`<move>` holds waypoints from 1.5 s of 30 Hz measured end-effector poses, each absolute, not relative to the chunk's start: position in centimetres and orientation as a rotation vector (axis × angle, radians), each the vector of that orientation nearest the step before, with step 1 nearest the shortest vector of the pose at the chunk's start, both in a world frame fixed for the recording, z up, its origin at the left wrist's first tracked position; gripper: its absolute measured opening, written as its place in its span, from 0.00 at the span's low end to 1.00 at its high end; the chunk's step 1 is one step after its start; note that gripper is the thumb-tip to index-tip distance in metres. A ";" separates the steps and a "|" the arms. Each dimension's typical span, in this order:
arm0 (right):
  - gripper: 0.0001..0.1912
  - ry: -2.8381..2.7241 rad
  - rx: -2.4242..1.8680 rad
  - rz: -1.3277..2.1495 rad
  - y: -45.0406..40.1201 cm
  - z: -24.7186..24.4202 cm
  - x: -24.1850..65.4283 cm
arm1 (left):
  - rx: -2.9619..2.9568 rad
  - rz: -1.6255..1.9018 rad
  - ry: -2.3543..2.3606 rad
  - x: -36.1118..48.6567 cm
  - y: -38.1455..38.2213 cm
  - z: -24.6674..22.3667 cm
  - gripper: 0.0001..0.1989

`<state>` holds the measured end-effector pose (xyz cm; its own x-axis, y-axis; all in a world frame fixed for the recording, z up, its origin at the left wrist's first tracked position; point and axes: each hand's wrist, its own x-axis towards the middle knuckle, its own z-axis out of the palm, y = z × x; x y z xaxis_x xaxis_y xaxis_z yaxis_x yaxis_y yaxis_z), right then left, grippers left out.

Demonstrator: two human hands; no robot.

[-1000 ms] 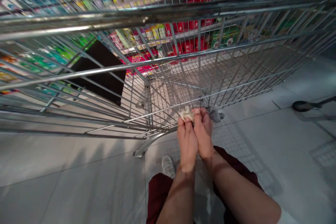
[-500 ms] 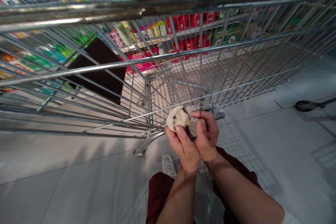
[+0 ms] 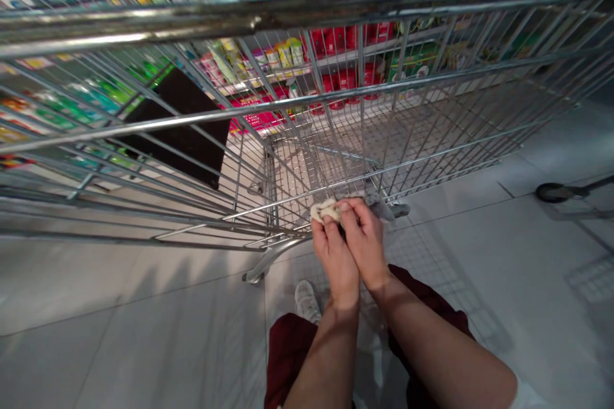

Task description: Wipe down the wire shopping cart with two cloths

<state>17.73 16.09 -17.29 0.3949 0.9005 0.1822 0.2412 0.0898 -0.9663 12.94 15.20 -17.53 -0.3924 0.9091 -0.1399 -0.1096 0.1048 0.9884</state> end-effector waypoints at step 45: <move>0.09 -1.431 -1.326 0.534 15.7 -16.6 17.5 | 0.678 1.610 1.383 12.2 15.1 -17.1 0.11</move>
